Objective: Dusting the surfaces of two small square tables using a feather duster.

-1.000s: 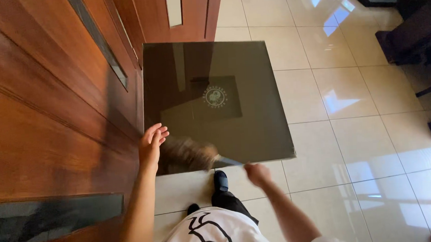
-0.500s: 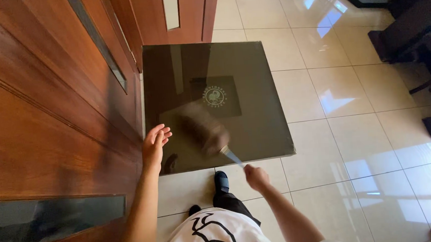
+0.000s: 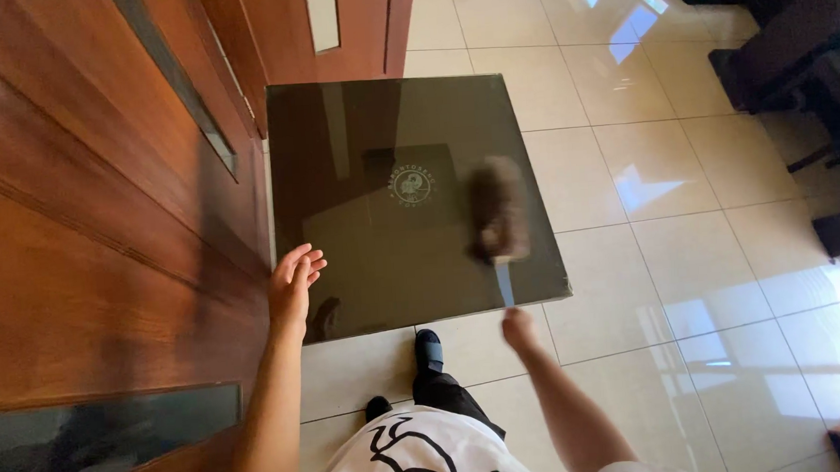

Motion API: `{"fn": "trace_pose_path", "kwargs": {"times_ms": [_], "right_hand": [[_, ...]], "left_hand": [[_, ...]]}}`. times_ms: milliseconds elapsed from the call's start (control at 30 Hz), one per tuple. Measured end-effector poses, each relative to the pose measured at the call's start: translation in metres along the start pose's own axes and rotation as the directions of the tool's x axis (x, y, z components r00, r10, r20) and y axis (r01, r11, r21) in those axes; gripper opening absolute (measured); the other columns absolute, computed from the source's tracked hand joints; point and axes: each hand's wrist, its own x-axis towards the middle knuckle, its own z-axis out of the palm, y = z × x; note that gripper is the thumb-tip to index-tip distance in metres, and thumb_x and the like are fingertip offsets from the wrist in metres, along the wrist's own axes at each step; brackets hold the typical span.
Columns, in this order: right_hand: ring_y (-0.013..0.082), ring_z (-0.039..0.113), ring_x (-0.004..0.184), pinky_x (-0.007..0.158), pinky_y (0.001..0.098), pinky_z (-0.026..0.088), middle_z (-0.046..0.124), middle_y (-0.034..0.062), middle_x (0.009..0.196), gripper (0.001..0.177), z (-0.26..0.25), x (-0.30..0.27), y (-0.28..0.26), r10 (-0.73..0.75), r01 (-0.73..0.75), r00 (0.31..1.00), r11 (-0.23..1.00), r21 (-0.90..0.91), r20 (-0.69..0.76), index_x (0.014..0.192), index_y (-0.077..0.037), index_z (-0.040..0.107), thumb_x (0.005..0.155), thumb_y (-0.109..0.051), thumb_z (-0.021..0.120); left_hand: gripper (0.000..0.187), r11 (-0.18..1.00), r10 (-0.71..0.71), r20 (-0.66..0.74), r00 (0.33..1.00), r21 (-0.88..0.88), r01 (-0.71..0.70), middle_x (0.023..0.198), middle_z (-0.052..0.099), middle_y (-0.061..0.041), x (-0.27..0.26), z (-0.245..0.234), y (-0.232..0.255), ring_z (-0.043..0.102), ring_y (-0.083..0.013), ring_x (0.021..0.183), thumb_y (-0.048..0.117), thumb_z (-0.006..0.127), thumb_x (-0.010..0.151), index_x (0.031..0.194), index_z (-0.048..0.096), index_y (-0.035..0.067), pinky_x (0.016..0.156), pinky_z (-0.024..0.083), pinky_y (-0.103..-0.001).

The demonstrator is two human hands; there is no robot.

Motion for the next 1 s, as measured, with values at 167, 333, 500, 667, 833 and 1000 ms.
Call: {"fn": "trace_pose_path", "kwargs": {"times_ms": [167,333,500,667,833,1000], "right_hand": [[0.0437,0.066,0.096,0.08,0.0582,0.053,0.072,0.0161,0.099,0.036,-0.159,-0.105,-0.199,-0.107,0.212,0.886,0.958,-0.19,0.451,0.109,-0.022,0.07,0.096,-0.047,0.047],[0.0422,0.067,0.1,0.087,0.0562,0.053,0.074,0.0162,0.103,0.034,-0.163,-0.046,-0.14,-0.066,0.161,0.929,0.958,-0.236,0.363,0.106,-0.02,0.072,0.099,-0.044,0.049],[0.0431,0.069,0.094,0.084,0.0543,0.056,0.075,0.0194,0.099,0.037,-0.068,0.045,-0.048,0.035,-0.032,0.998,0.997,-0.072,0.043,0.1,-0.01,0.076,0.105,-0.037,0.05],[0.0302,0.074,0.083,0.062,0.0447,0.063,0.074,0.0129,0.098,0.019,-0.005,0.064,-0.084,-0.399,0.554,0.832,0.561,-0.615,0.386,0.1,-0.008,0.071,0.095,-0.02,0.056],[0.0345,0.07,0.101,0.08,0.0459,0.058,0.074,0.0132,0.11,0.029,-0.121,-0.005,-0.237,-0.298,0.548,0.751,0.779,-0.305,0.589,0.115,-0.017,0.07,0.1,-0.031,0.051],[0.0334,0.068,0.109,0.089,0.0457,0.055,0.072,0.0123,0.116,0.04,-0.194,0.052,-0.249,-0.024,0.216,0.84,0.932,-0.293,0.543,0.121,-0.022,0.071,0.104,-0.049,0.047]], "left_hand": [[0.037,0.998,0.008,0.034,0.999,-0.057,-0.006,0.123,0.071,-0.011,0.008,0.01,-0.007,0.069,-0.0182,0.108,0.024,0.053,0.105,0.135,0.06,0.003,0.094,0.052,-0.032],[0.036,0.998,0.03,0.034,0.999,-0.053,-0.028,0.123,0.071,-0.01,0.023,0.01,-0.008,0.07,-0.0179,0.109,0.023,0.053,0.105,0.134,0.06,0.003,0.094,0.052,-0.031],[0.035,0.997,0.047,0.017,0.999,-0.058,-0.046,0.123,0.071,-0.011,0.034,0.015,-0.012,0.07,-0.0184,0.109,0.022,0.052,0.106,0.134,0.06,0.003,0.094,0.052,-0.031],[0.035,0.999,-0.006,0.001,1.0,-0.032,0.006,0.123,0.071,-0.011,0.042,0.034,-0.007,0.07,-0.0184,0.108,0.021,0.05,0.106,0.133,0.06,0.003,0.094,0.053,-0.032],[0.035,0.999,-0.024,-0.006,1.0,-0.04,0.024,0.123,0.072,-0.012,0.063,0.051,-0.013,0.07,-0.0193,0.108,0.02,0.05,0.105,0.134,0.06,0.002,0.093,0.052,-0.032],[0.037,0.999,-0.025,-0.06,0.998,0.028,0.026,0.124,0.071,-0.011,0.075,0.068,0.019,0.07,-0.0181,0.11,0.021,0.049,0.105,0.134,0.06,0.002,0.095,0.053,-0.031]]}}
